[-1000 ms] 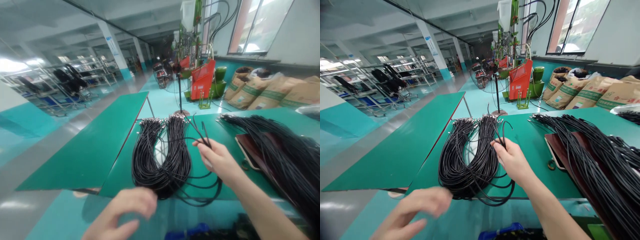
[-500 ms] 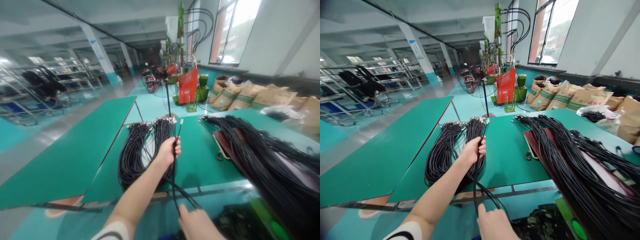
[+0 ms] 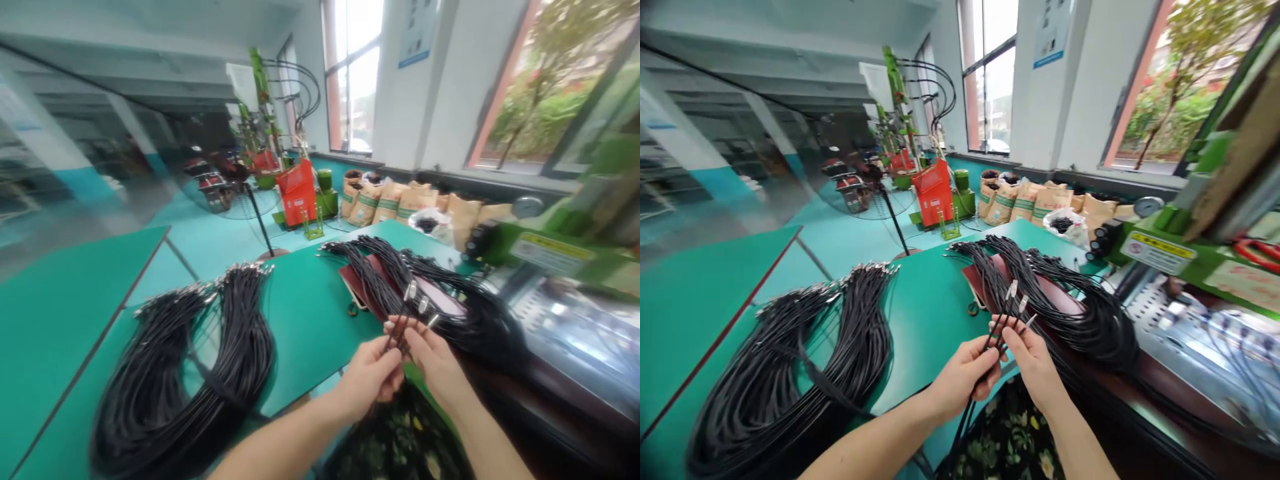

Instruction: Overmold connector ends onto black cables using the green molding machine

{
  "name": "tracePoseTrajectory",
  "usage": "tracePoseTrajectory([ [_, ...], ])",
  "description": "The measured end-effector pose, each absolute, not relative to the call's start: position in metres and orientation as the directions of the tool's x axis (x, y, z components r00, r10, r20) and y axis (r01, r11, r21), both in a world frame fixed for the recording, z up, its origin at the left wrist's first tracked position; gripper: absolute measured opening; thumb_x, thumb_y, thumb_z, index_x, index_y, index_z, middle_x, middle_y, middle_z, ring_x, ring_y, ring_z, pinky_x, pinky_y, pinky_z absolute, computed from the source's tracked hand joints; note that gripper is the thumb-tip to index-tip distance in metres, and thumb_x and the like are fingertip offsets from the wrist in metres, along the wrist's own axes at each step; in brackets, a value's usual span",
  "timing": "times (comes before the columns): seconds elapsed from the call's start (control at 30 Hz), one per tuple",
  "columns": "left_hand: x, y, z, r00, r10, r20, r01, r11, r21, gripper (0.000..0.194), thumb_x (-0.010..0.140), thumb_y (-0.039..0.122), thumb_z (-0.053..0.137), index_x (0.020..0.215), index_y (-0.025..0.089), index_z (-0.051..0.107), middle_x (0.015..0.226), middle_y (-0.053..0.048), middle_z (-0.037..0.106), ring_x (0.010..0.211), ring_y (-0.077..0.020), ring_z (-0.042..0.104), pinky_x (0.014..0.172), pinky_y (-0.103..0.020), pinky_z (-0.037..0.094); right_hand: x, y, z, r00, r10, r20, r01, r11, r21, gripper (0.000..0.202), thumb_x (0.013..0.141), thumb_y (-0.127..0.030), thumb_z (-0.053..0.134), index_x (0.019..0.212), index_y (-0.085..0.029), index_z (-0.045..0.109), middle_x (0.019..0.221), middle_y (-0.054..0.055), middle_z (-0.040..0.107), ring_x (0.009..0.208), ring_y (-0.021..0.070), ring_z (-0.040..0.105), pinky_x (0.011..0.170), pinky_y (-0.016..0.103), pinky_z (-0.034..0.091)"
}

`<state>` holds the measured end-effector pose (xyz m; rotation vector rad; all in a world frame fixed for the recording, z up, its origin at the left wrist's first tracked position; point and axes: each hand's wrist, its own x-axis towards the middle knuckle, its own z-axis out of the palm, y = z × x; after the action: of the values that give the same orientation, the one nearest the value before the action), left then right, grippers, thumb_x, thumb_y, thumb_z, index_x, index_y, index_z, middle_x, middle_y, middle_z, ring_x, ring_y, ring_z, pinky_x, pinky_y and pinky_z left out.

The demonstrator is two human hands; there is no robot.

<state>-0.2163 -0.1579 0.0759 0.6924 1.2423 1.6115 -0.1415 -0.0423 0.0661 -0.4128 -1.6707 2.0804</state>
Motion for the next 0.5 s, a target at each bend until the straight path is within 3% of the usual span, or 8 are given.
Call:
tracePoseTrajectory([
  [0.2,-0.190,-0.132,0.066,-0.208,0.970,-0.129,-0.324,0.056,0.944,0.032,0.080,0.046,0.045,0.085,0.014,0.044,0.049,0.002,0.055,0.032,-0.0056,0.042,0.031,-0.014,0.028,-0.101,-0.017,0.082,-0.800,0.600,0.021,-0.129,-0.138,-0.982,0.042,0.084,-0.046,0.048,0.113,-0.016,0.057,0.109,0.012,0.062,0.096,0.0224,0.058,0.091,0.042,0.041],
  [0.33,-0.185,-0.123,0.063,-0.067,0.982,-0.178,-0.336,0.146,0.930,0.033,0.079,0.048,0.046,0.083,0.015,0.044,0.049,0.000,0.058,0.032,-0.0078,0.046,0.032,-0.015,0.032,-0.085,-0.008,0.086,-0.811,0.585,-0.011,-0.071,-0.118,-0.990,0.042,0.080,-0.048,0.052,0.102,-0.013,0.063,0.094,0.012,0.067,0.088,0.0233,0.062,0.087,0.041,0.044],
  [0.5,-0.180,-0.120,0.060,-0.013,0.980,-0.197,-0.382,0.177,0.907,0.034,0.079,0.048,0.045,0.078,0.014,0.047,0.050,-0.002,0.058,0.034,-0.0088,0.048,0.034,-0.017,0.035,-0.081,-0.005,0.081,-0.746,0.666,0.002,-0.166,-0.184,-0.969,0.036,0.080,-0.047,0.053,0.095,-0.015,0.065,0.087,0.010,0.068,0.079,0.0224,0.064,0.077,0.038,0.049],
])
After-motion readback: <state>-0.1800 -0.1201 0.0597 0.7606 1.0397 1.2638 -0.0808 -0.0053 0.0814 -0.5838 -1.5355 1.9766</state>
